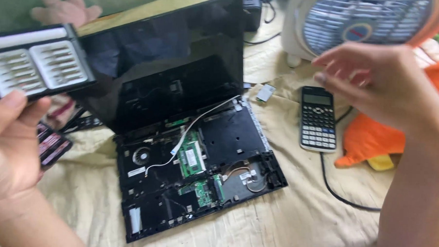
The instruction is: Disassembling a laptop to access internal components, including removing the keyboard and bezel.
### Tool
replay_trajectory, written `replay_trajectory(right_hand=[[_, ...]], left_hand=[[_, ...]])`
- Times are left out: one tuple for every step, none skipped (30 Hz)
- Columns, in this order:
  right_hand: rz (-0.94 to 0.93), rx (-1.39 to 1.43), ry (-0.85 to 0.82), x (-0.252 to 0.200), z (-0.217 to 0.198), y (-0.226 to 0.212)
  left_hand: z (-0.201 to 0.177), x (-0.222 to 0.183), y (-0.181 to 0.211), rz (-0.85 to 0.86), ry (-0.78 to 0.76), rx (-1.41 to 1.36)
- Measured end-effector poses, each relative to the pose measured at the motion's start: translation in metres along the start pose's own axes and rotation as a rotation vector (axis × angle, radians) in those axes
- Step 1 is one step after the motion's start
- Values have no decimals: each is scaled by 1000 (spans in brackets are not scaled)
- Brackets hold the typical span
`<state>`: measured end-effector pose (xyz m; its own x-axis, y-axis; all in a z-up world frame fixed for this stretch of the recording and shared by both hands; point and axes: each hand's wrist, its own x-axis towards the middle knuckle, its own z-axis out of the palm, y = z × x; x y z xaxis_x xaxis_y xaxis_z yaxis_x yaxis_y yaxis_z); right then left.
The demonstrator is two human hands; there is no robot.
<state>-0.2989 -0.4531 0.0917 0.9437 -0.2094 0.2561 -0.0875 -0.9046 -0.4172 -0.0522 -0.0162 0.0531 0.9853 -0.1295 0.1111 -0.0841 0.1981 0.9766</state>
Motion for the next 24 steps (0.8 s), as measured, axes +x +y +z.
replay_trajectory(right_hand=[[-98, -61, -25, 8, -1, 1], [-113, -52, -29, 20, -3, -9], [-110, -59, -1, 32, -7, -18], [-106, -67, 27, 43, -11, -28], [-122, -59, 25, 48, -6, -33], [-107, 99, 105, 52, 0, -39], [-96, 255, 184, 59, 5, -44], [-118, 260, 182, 63, 19, -43], [-159, 378, 256, 69, 33, -42], [-199, 498, 327, 75, 48, -41], [-208, 511, 321, 86, 64, -30], [-194, 565, 348, 98, 81, -19], [-175, 611, 370, 108, 96, -6], [-178, 615, 361, 110, 103, 0], [-206, 544, 366, 113, 108, 6], [-233, 472, 372, 116, 113, 13], [-233, 478, 360, 116, 112, 11], [-270, 530, 348, 115, 111, 8], [-308, 580, 341, 114, 109, 6], [-309, 584, 333, 112, 107, 2], [-349, 534, 353, 110, 104, -3], [-389, 483, 373, 107, 100, -7], [-389, 485, 364, 104, 98, -11], [-346, 464, 345, 102, 96, -15]], left_hand=[[11, -5, 8, -18, -1, -59], [14, -9, 12, -13, 15, -52], [18, -12, 16, 15, 42, -73], [21, -15, 19, 44, 68, -93], [24, -18, 24, 52, 83, -88], [27, -20, 29, 69, 111, -128], [29, -21, 33, 93, 141, -173], [24, -21, 33, 108, 157, -174], [19, -19, 34, 138, 191, -187], [14, -16, 34, 169, 224, -201], [7, -14, 37, 175, 236, -191], [1, -11, 39, 190, 253, -250], [-4, -8, 39, 198, 269, -316], [-5, -10, 43, 197, 280, -313], [-6, -11, 46, 189, 316, -327], [-6, -12, 50, 181, 353, -341], [-11, -12, 49, 176, 364, -336], [-16, -12, 49, 194, 364, -357], [-20, -12, 48, 216, 361, -382], [-21, -12, 49, 214, 370, -379], [-21, -12, 49, 205, 353, -407], [-21, -13, 49, 195, 337, -436], [-19, -13, 50, 191, 345, -434], [-17, -13, 51, 169, 333, -462]])
